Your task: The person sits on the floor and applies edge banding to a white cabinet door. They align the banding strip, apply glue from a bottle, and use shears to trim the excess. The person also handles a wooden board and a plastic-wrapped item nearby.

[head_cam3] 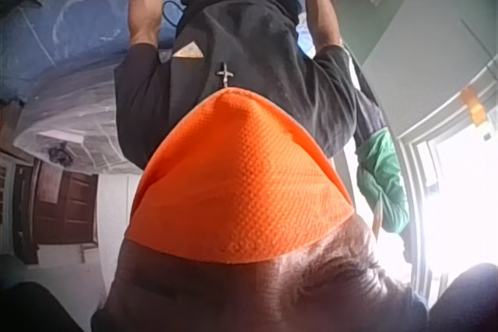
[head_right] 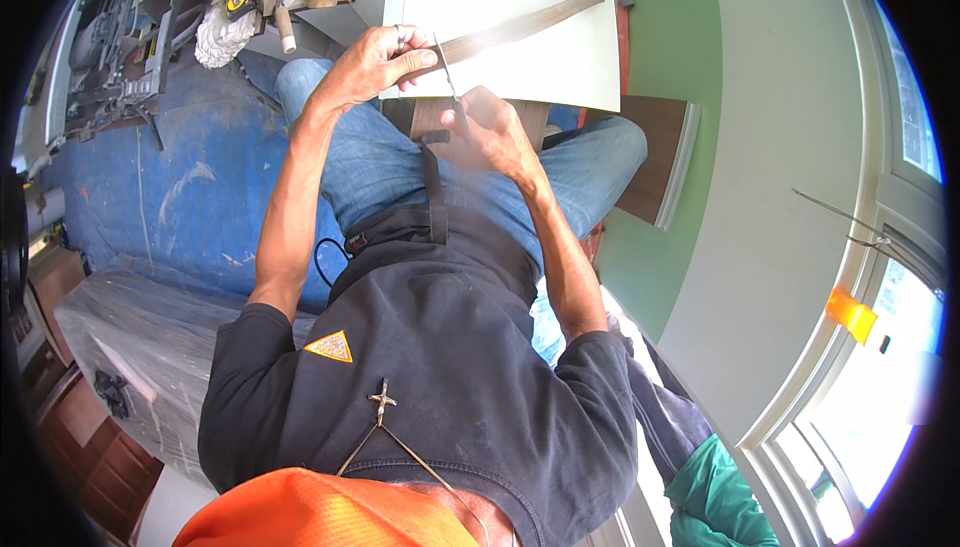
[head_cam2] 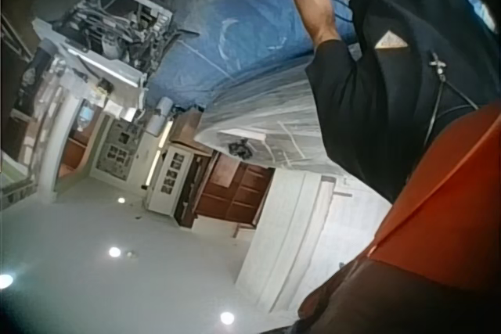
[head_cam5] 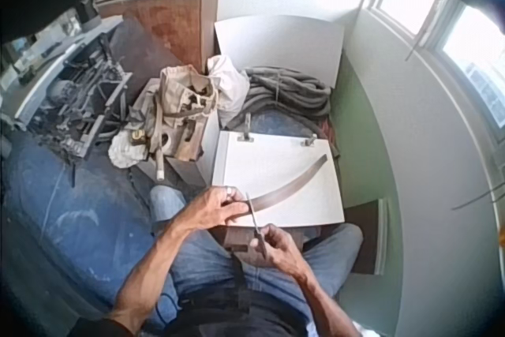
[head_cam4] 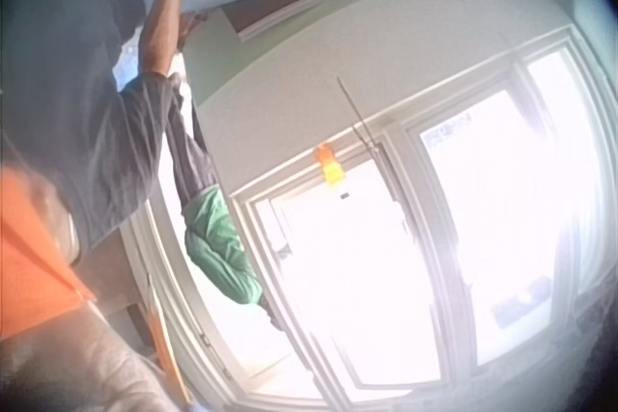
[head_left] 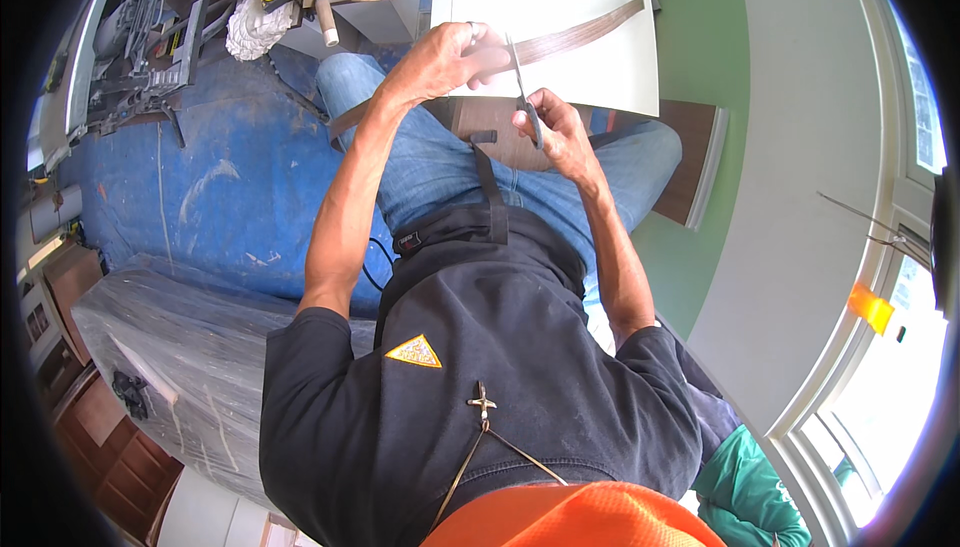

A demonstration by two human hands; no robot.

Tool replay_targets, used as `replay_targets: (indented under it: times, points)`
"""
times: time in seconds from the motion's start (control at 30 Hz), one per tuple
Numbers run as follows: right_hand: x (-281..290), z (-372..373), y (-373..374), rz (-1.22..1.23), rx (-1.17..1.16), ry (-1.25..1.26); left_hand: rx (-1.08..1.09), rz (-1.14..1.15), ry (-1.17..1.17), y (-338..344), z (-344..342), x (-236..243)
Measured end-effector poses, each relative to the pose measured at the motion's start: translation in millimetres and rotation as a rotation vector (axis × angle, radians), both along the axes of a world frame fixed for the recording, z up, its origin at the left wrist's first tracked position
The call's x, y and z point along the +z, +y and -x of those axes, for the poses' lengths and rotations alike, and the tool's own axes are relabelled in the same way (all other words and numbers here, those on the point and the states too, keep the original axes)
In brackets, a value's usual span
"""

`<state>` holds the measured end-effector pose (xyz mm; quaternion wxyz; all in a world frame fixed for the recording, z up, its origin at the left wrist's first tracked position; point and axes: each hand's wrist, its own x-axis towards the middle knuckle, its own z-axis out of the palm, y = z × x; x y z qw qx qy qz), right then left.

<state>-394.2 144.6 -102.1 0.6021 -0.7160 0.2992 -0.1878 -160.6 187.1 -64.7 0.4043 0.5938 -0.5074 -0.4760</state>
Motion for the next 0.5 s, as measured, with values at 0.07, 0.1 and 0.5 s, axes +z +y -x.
replay_targets:
  times: [0.07,0.1,0.5]
  points:
    - [-1,-1,-2,-0.173,-0.054,0.066,-0.018,-0.017,0.002,1,1,-1]
    - [-1,-2,-3,-0.178,-0.052,0.071,-0.026,-0.017,0.006,1,2,-2]
    - [-30,-6,-1,-0.305,-0.067,0.053,-0.07,-0.093,0.061,-5,0,-24]
